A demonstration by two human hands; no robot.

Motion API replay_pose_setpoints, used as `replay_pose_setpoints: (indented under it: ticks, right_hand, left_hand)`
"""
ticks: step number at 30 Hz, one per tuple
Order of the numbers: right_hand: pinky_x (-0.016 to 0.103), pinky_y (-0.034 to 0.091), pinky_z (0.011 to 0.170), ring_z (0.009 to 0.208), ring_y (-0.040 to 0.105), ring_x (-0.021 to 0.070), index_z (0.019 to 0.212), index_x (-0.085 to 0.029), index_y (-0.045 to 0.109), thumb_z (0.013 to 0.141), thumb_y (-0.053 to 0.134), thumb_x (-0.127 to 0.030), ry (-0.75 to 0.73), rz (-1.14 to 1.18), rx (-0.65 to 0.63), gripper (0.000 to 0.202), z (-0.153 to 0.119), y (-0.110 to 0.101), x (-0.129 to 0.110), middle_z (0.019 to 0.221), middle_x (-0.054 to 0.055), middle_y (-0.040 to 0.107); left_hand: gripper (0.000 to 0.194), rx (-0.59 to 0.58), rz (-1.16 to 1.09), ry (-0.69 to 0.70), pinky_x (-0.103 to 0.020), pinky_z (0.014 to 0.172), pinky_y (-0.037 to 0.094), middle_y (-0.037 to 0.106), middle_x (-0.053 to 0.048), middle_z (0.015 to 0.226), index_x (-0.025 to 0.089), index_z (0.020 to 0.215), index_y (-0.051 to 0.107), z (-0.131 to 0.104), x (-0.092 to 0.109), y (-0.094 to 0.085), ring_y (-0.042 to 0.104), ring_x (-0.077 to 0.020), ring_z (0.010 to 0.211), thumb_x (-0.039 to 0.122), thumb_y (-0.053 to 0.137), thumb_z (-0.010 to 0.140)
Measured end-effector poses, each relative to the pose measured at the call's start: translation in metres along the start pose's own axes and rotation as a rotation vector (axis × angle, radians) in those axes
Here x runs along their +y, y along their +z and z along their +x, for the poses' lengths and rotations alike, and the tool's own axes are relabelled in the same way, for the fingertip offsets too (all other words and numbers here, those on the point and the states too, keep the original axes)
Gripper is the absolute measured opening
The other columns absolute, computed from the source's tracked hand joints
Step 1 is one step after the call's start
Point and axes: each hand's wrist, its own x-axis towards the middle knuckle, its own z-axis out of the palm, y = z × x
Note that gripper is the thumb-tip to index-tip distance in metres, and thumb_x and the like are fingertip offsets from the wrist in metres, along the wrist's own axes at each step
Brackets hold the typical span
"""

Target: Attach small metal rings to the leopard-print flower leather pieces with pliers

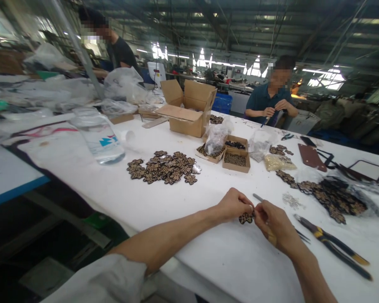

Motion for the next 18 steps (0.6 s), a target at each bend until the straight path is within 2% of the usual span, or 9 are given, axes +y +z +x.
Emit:
replay_pose_setpoints:
  ticks: [4,7,13,18]
  right_hand:
    - [0.026,0.038,0.047,0.052,0.049,0.0141,0.083,-0.022,0.056,0.093,0.052,-0.031,0.153,0.189,-0.074,0.014,-0.002,0.003,0.000,0.064,-0.001,0.057]
    - [0.026,0.040,0.048,0.055,0.051,0.0150,0.084,-0.021,0.058,0.094,0.054,-0.036,0.171,0.267,-0.089,0.019,-0.001,0.004,-0.002,0.065,0.000,0.058]
    - [0.028,0.049,0.052,0.060,0.058,0.0169,0.088,-0.020,0.061,0.094,0.055,-0.051,0.195,0.379,-0.026,0.032,0.002,0.007,-0.004,0.071,0.003,0.063]
    - [0.030,0.053,0.056,0.066,0.065,0.0199,0.092,-0.020,0.064,0.091,0.061,-0.050,0.299,0.447,0.010,0.031,0.000,0.007,0.002,0.075,0.003,0.066]
  left_hand:
    - [0.026,-0.010,-0.079,-0.011,-0.023,0.053,0.047,0.072,-0.009,0.068,0.009,0.084,0.079,-0.001,-0.002,-0.001,0.062,-0.0140,0.057,0.017,0.072,0.060]
    - [0.026,-0.015,-0.181,-0.071,-0.025,0.052,0.046,0.070,-0.007,0.063,0.009,0.080,0.079,-0.001,-0.003,-0.003,0.060,-0.0138,0.055,0.014,0.074,0.055]
    - [0.027,-0.097,-0.504,-0.170,-0.031,0.061,0.051,0.068,-0.007,0.059,0.007,0.073,0.077,-0.001,-0.003,-0.011,0.062,-0.0158,0.056,0.010,0.078,0.046]
    - [0.028,-0.124,-0.586,-0.180,-0.028,0.058,0.048,0.068,-0.007,0.059,0.006,0.073,0.076,-0.004,0.001,-0.017,0.060,-0.0138,0.054,0.012,0.082,0.046]
